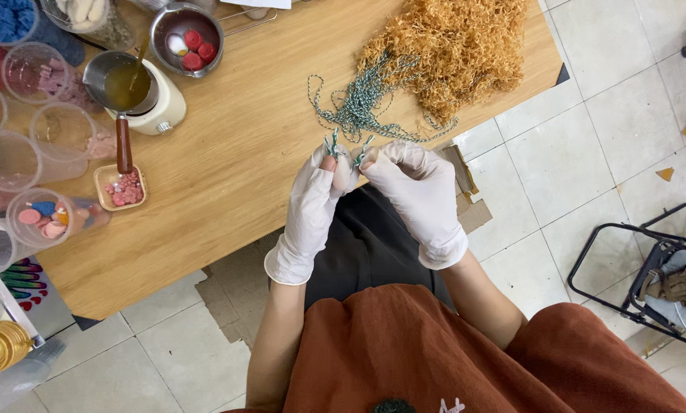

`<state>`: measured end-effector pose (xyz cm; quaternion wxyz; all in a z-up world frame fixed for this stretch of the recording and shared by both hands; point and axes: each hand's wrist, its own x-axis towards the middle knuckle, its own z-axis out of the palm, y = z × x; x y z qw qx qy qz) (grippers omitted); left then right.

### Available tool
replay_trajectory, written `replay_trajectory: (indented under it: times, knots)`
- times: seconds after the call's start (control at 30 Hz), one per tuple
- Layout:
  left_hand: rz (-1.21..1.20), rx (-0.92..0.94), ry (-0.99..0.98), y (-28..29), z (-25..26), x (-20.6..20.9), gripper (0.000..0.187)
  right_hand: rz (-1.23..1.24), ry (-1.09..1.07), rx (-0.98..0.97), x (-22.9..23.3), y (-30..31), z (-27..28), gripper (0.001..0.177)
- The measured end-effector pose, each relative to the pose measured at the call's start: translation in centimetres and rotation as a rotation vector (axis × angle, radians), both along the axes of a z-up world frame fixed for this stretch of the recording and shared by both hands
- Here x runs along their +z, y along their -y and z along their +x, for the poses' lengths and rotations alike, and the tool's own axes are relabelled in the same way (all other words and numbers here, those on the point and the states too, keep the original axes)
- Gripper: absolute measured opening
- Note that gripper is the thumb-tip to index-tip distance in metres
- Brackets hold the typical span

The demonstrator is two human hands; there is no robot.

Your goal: The person prepares decorative candle wicks by hand using lengths of braided cord and small metal clips, pulling the cords straight and attaching clips to the ends.

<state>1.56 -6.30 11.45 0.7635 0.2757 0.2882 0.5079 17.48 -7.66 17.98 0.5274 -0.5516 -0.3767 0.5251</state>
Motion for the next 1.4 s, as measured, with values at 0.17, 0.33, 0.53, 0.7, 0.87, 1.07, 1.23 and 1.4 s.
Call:
replay_trajectory:
  times: [0.17, 0.33, 0.53, 0.7, 0.87, 1.07, 1.23, 1.4]
  knots:
    - [0.065, -0.004, -0.161, 0.0, 0.0, 0.2, 0.040, -0.043, 0.004, -0.018, 0.4, 0.0, 0.1, 0.003]
    - [0.101, -0.016, -0.157, 0.0, -0.3, 0.4, 0.036, -0.028, -0.075, -0.008, 0.7, 0.1, 0.5, 0.001]
    - [0.140, -0.010, -0.245, 0.1, -0.4, 1.8, 0.038, 0.164, -0.018, 0.045, 0.6, 0.4, 1.0, 0.008]
    - [0.283, -0.050, -0.261, 0.2, -0.4, 4.6, 0.041, 0.214, -0.042, 0.042, 1.4, 1.1, 1.4, 0.010]
    - [0.305, -0.005, -0.368, 0.8, -0.2, 7.4, 0.043, 0.191, -0.049, 0.053, 2.4, 1.3, 1.4, 0.009]
    - [0.339, 0.009, -0.378, 1.3, -0.1, 8.4, 0.035, 0.107, -0.167, 0.072, 2.8, 1.2, 1.7, 0.024]
    - [0.382, -0.024, -0.135, 1.7, -0.7, 8.3, 0.051, 0.068, -0.235, 0.043, 2.6, 1.0, 2.0, 0.012]
    - [0.263, -0.011, 0.024, 1.5, -0.3, 8.9, 0.029, 0.031, -0.270, 0.026, 3.6, 1.5, 1.7, 0.007]
